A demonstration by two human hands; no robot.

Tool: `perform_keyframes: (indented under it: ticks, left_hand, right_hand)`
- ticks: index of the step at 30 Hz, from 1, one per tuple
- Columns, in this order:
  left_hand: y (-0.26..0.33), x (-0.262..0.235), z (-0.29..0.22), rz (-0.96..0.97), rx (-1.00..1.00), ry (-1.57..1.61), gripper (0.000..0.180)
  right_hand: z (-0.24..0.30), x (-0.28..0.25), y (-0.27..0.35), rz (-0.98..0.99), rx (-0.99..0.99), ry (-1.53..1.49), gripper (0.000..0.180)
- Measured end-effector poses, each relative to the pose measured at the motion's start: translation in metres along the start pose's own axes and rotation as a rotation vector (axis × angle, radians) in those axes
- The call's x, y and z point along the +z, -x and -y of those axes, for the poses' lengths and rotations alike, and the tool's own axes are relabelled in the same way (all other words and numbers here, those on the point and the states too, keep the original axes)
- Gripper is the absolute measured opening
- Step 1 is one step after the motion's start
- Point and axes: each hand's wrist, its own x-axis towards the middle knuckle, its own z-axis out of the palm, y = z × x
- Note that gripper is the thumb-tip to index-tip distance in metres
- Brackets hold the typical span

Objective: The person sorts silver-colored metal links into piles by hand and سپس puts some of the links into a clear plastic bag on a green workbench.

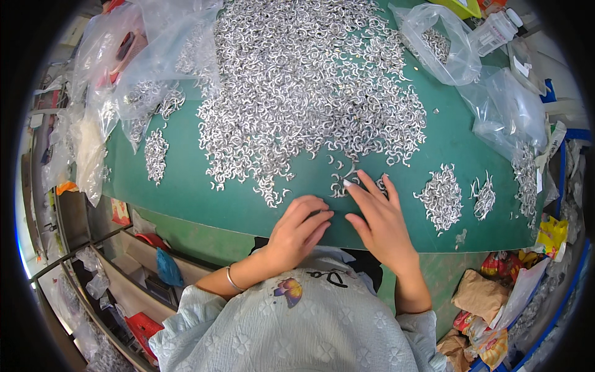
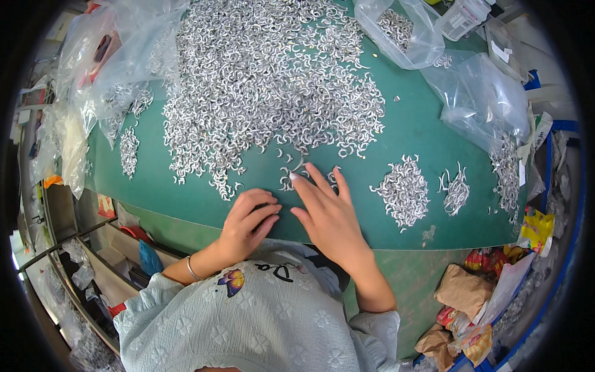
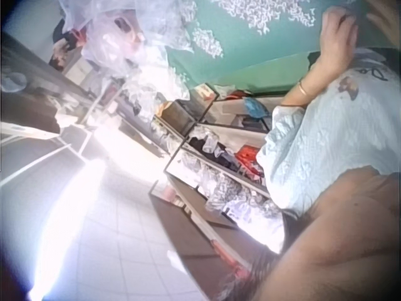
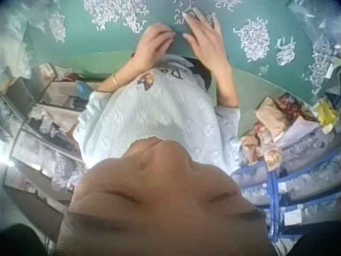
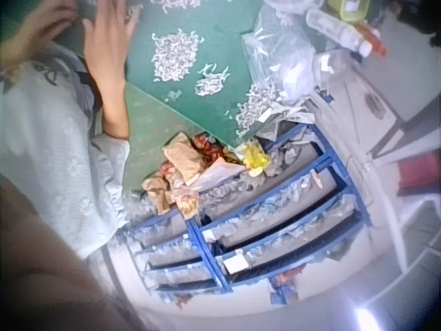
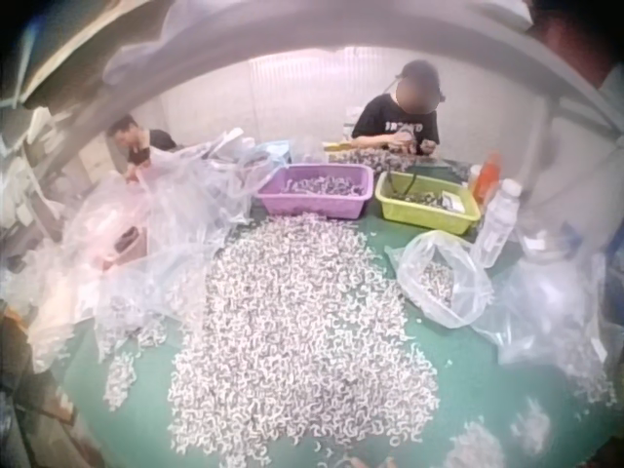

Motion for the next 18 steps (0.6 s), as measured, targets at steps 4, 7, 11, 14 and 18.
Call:
perform_keyframes:
  ticks: [4,7,11,14,18]
  left_hand:
    - [-0.016,-0.001,0.005,-0.048,-0.024,-0.065,0.031]
    - [-0.033,0.003,0.003,0.002,-0.007,-0.096,0.03]
    - [-0.044,0.004,0.01,0.018,0.0,-0.186,0.029]
    - [-0.044,-0.005,0.019,-0.074,-0.061,-0.294,0.03]
    - [-0.046,0.0,0.012,-0.08,-0.047,-0.279,0.035]
  right_hand:
    - [-0.011,-0.001,-0.013,-0.213,0.106,0.001,0.053]
    - [-0.011,0.002,-0.029,-0.205,0.127,0.073,0.052]
    - [-0.009,0.005,-0.02,-0.058,0.041,0.079,0.052]
    - [-0.004,-0.007,-0.004,0.052,0.017,0.053,0.05]
    - [-0.006,-0.011,0.006,0.021,-0.034,0.032,0.047]
